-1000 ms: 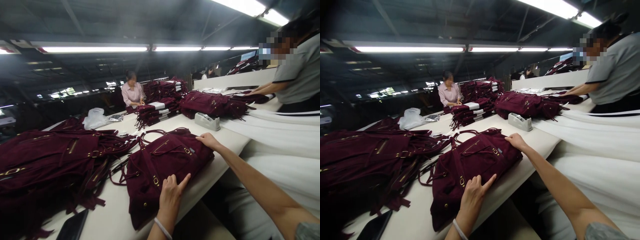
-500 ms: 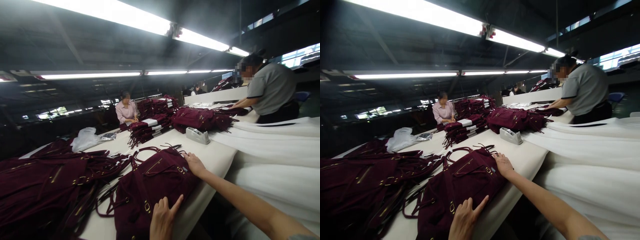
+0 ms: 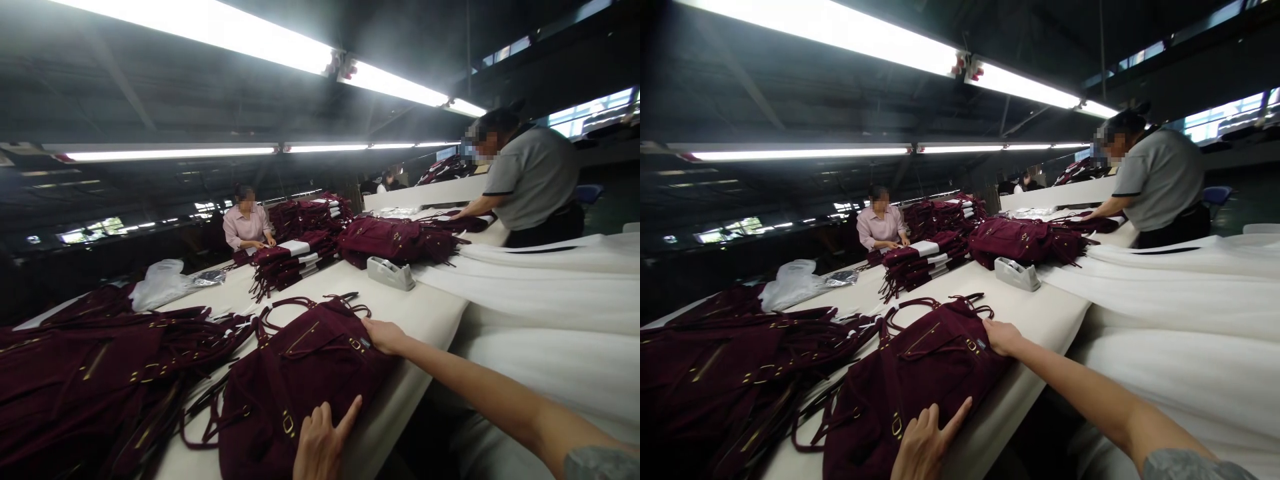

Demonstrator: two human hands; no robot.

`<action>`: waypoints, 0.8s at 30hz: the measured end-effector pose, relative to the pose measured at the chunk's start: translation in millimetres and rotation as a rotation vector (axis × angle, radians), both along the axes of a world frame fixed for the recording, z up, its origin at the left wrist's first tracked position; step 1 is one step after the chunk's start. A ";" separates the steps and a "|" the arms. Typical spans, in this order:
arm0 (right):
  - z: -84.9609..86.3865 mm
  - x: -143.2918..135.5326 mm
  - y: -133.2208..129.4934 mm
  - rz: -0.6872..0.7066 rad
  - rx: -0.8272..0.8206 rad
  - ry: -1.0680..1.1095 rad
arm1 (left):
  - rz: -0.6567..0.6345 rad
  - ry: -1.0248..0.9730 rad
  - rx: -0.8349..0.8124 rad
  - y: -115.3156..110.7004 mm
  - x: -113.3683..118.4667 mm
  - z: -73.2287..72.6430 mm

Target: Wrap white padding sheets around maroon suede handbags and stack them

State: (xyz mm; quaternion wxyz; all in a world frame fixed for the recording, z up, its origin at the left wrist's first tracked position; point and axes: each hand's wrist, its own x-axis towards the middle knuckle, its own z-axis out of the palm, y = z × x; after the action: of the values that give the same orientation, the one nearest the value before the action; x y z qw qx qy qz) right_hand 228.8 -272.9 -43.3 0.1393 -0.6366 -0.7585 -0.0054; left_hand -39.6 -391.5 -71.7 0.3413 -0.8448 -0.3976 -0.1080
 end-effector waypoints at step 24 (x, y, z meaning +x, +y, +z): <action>57.8 -32.0 31.5 -0.056 0.033 0.123 | 0.065 0.000 -0.134 -15.6 4.1 15.8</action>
State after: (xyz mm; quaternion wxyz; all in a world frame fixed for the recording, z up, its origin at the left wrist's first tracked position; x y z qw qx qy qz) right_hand 196.8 -241.4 14.5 0.1961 -0.6542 -0.7303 0.0173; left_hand -35.6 -407.0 -55.9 0.2872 -0.8525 -0.4312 -0.0699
